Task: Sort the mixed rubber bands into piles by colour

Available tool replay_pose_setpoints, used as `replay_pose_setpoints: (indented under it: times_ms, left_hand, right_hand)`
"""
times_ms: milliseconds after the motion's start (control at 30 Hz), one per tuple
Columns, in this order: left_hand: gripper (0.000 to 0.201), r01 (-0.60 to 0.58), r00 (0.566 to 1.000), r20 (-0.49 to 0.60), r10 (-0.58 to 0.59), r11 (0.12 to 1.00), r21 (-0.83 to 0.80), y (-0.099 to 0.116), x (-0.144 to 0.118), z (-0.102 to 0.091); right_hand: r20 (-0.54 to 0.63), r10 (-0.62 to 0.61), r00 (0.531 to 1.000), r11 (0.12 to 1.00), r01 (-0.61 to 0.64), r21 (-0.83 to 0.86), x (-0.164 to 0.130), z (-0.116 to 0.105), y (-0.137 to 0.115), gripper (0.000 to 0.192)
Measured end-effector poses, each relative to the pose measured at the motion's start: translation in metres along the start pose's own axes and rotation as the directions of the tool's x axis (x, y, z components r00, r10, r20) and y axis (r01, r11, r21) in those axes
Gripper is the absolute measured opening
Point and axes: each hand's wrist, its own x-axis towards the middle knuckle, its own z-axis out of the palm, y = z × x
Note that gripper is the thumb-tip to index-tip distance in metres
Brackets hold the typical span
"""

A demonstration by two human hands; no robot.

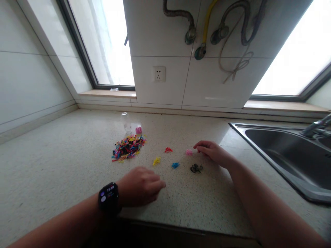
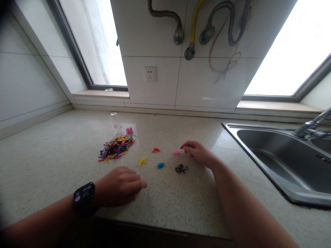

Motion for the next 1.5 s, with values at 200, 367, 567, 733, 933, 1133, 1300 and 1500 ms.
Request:
replay_pose_setpoints:
  times_ms: [200,367,567,733,933,1133,1300,1500]
  left_hand:
    - [0.024,0.510,0.836,-0.177,-0.520,0.854,-0.099,-0.078,-0.013,-0.027]
    - [0.032,0.663,0.733,-0.189,-0.654,0.749,-0.020,-0.130,-0.027,-0.024]
    - [0.039,0.665,0.745,-0.091,-0.661,0.746,0.028,-0.153,-0.032,0.000]
    - [0.031,0.670,0.738,-0.135,-0.662,0.742,0.028,-0.153,-0.032,0.000]
    - [0.024,0.676,0.720,-0.207,-0.663,0.737,-0.009,-0.152,-0.037,-0.011]
    - [0.023,0.677,0.699,-0.243,-0.673,0.732,-0.077,-0.150,-0.042,-0.027]
    - [0.024,0.599,0.741,-0.244,-0.626,0.780,-0.182,-0.115,-0.015,-0.039]
    - [0.023,0.429,0.884,-0.092,-0.458,0.874,-0.230,-0.068,0.051,-0.038]
  right_hand:
    - [-0.002,0.021,1.000,1.000,-0.021,-0.019,0.003,-0.004,0.005,0.039]
    - [-0.015,0.012,1.000,1.000,-0.012,0.017,0.005,-0.009,0.009,0.036]
    - [-0.019,0.022,1.000,0.999,-0.022,0.048,0.007,-0.009,0.011,0.034]
    - [-0.008,0.008,1.000,0.999,-0.008,0.033,0.011,-0.010,0.016,0.035]
    - [0.017,-0.008,1.000,0.999,0.008,0.037,0.011,-0.011,0.017,0.034]
    - [0.006,0.012,1.000,0.999,-0.012,0.033,0.008,-0.009,0.011,0.032]
    - [0.008,-0.035,0.999,0.997,0.034,0.067,0.011,-0.009,0.015,0.029]
    - [-0.008,-0.049,0.999,0.992,0.049,0.116,0.015,-0.009,0.020,0.027]
